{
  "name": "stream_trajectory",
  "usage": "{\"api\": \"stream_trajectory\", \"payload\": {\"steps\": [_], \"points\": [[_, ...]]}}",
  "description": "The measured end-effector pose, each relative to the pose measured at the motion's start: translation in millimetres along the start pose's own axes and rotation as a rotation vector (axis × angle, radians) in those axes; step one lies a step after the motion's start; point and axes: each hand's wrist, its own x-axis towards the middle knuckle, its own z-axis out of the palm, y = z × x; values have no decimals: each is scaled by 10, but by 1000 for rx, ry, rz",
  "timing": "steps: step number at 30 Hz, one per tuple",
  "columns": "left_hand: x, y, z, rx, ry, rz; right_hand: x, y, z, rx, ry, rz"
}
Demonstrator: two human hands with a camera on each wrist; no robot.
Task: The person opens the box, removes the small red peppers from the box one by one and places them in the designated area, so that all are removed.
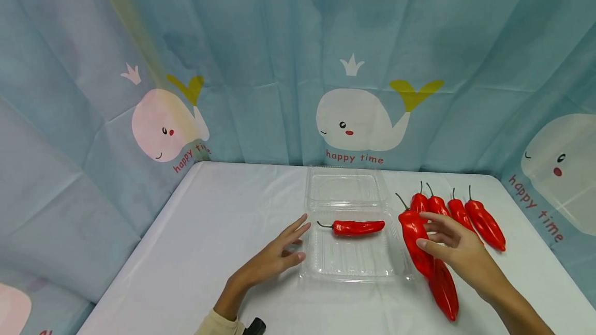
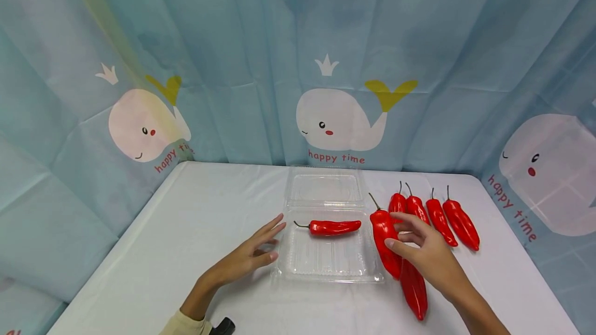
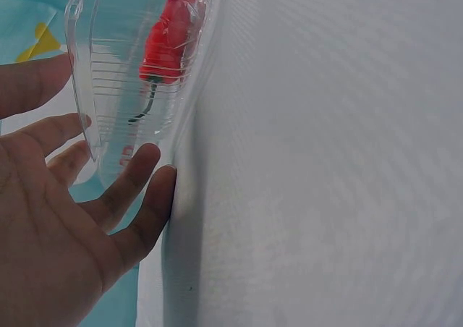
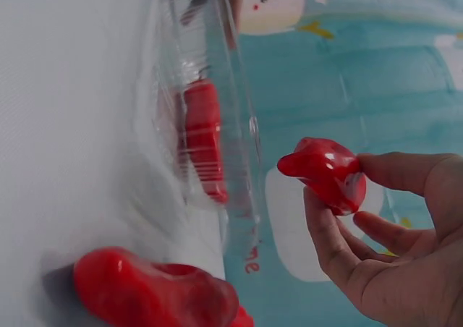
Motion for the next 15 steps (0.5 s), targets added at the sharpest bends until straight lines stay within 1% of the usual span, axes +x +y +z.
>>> {"api": "stream_trajectory", "payload": {"steps": [5, 15], "points": [[-10, 3, -3, -4, -1, -12, -37, 116, -96, -19, 12, 50], [-10, 10, -8, -8, 0, -13, -90, 338, -297, -30, 26, 149]]}}
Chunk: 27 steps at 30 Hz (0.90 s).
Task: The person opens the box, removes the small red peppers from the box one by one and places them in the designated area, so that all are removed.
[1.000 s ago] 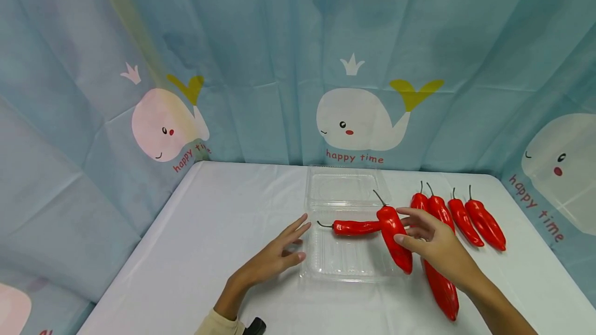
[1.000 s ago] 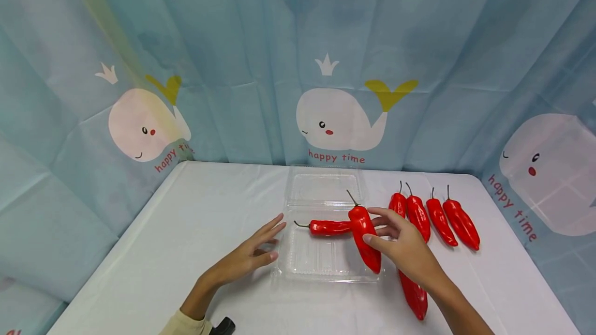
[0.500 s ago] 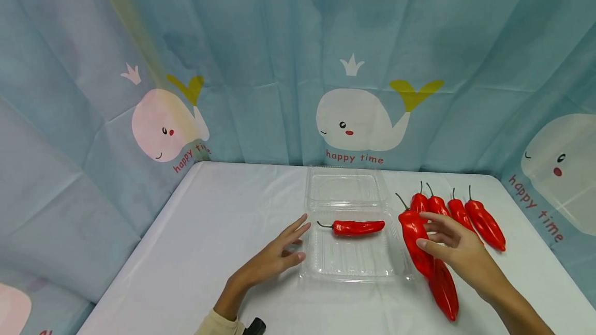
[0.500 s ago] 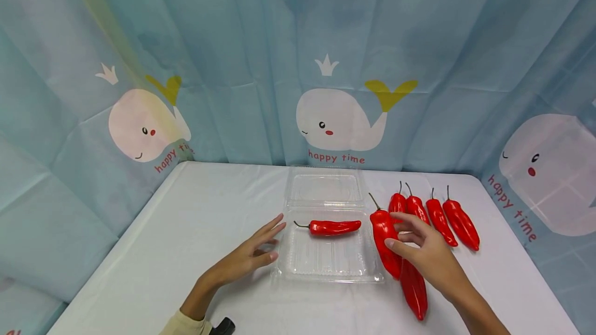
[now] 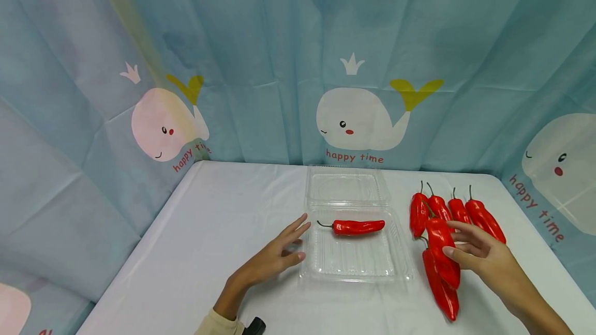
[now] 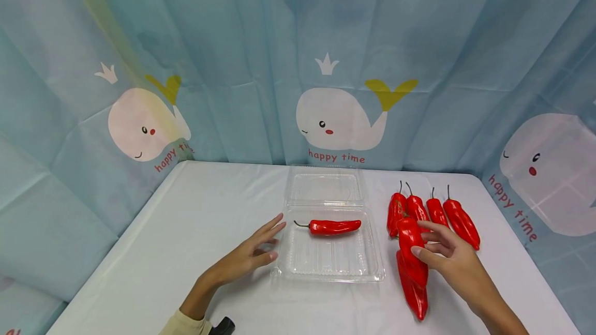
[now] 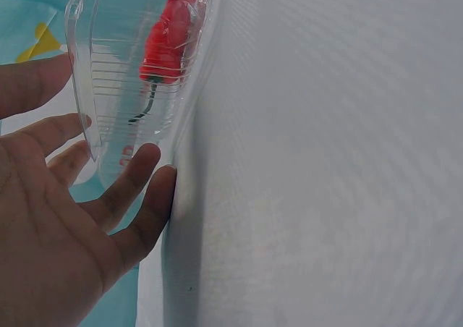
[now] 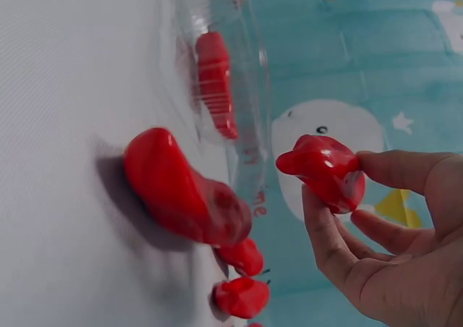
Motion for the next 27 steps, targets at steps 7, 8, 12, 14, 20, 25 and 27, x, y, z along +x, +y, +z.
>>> {"api": "stream_trajectory", "payload": {"steps": [7, 8, 12, 14, 20, 25, 27], "points": [[0, 6, 4, 0, -2, 2, -5, 120, -93, -10, -11, 84], [1, 6, 5, 1, -2, 2, -6, 138, -100, -10, -12, 95], [2, 0, 7, 4, -3, 1, -2, 218, -132, -5, -23, 129], [2, -3, 8, 4, -3, 1, 5, 261, -147, 3, -34, 147], [2, 1, 9, 3, -1, 2, 17, 382, -168, 14, -58, 187], [-1, 6, 9, 0, -1, 0, 31, 462, -158, -9, -36, 223], [-1, 6, 9, 2, -2, 3, 33, 496, -156, -14, -25, 241]]}}
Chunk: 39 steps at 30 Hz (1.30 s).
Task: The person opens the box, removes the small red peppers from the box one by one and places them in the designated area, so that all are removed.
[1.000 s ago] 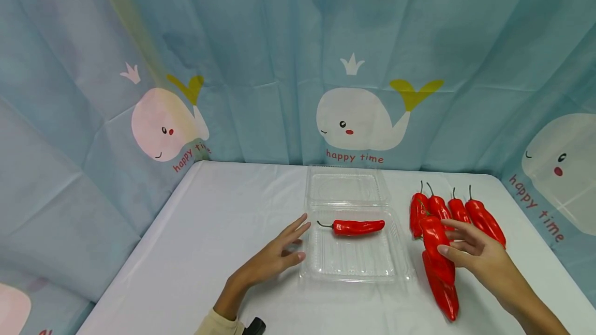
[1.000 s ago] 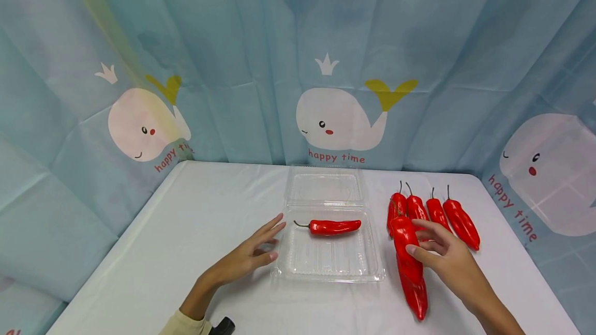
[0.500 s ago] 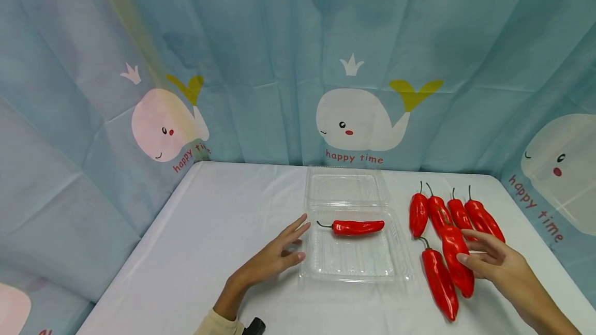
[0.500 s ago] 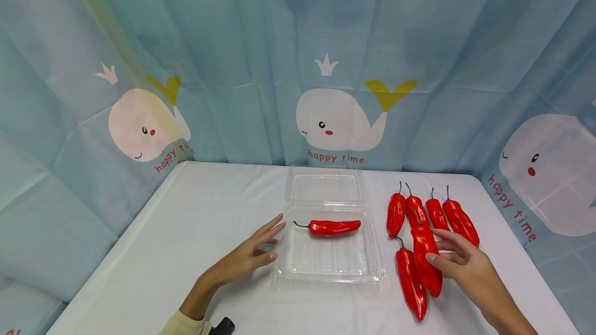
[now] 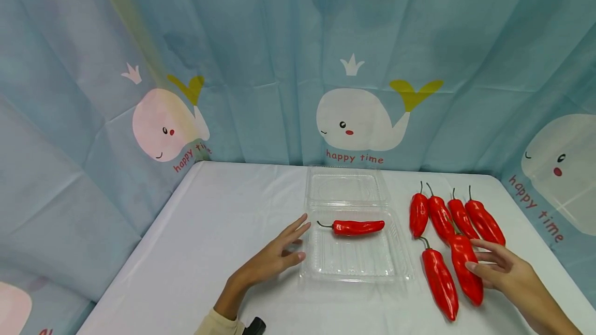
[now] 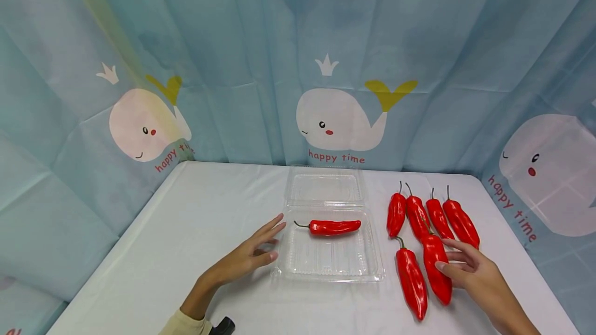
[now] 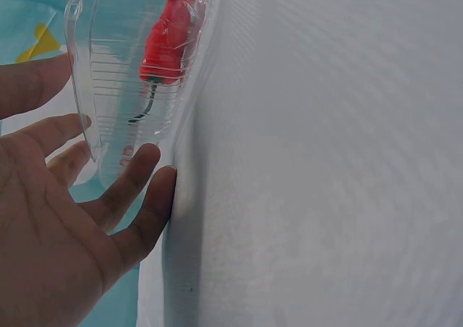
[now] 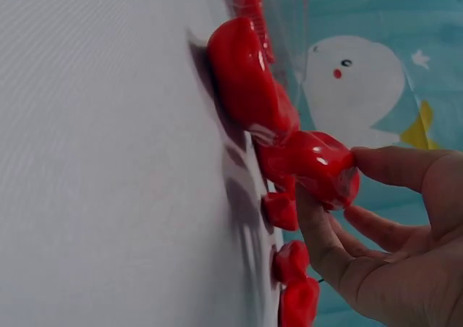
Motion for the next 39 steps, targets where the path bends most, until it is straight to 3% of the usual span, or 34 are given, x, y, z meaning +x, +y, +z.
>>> {"api": "stream_trajectory", "payload": {"steps": [11, 39], "points": [[3, 19, -2, 2, 0, 16, 17, 174, 0, -40, 8, 79], [-3, -6, -1, 1, 2, 12, 52, 347, -18, -85, -8, 96]]}}
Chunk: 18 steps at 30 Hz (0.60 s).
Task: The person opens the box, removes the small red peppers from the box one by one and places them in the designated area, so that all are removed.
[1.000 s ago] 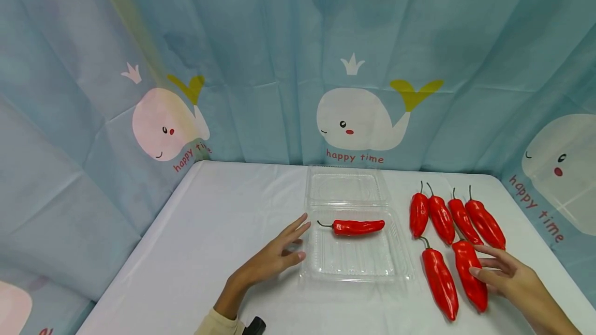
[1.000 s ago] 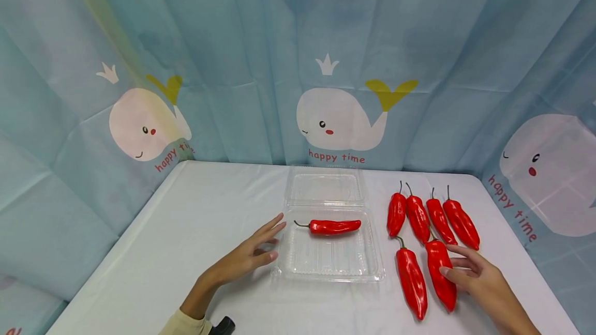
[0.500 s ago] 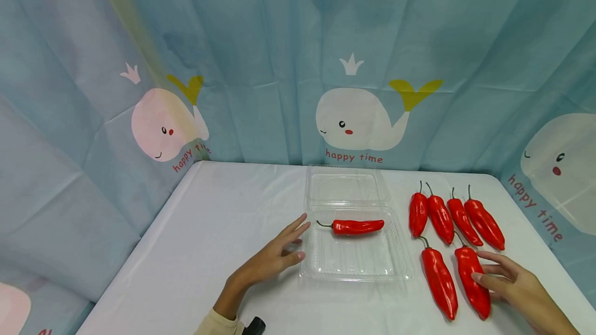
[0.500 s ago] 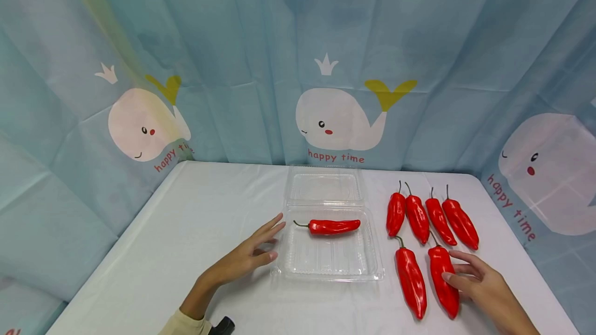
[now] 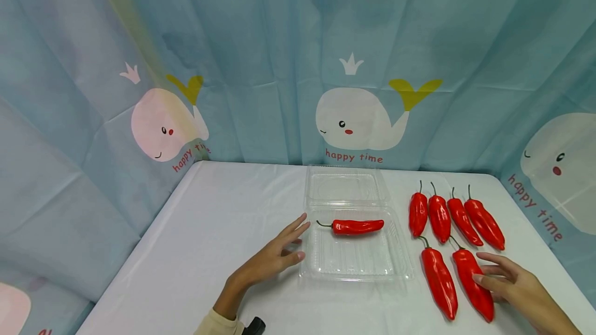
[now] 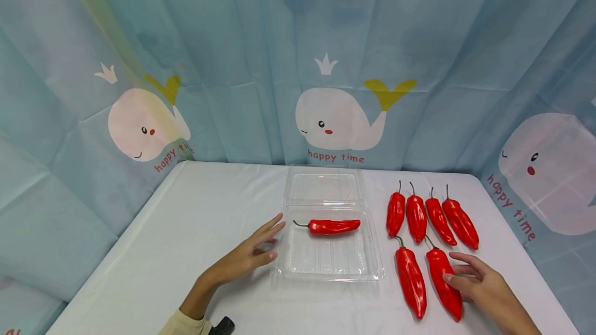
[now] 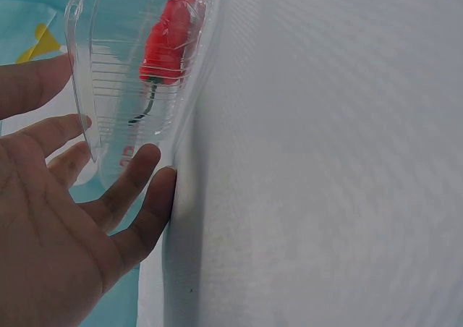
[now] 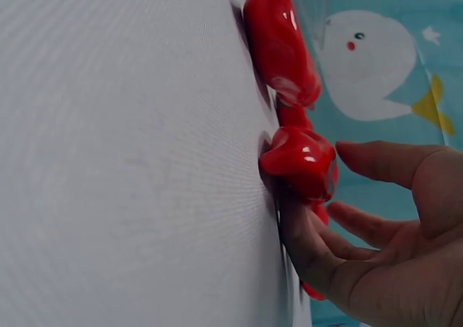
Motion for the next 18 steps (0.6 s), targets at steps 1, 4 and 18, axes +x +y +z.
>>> {"api": "stream_trajectory", "payload": {"steps": [1, 4, 18], "points": [[1, -2, 0, 0, 0, 0, -1, -3, 0, 0, 2, -4], [3, -7, 2, 3, 2, -2, -8, -16, -2, -3, 8, -18], [3, 6, 4, -5, 6, -11, -70, -192, -66, -22, 53, -92]]}}
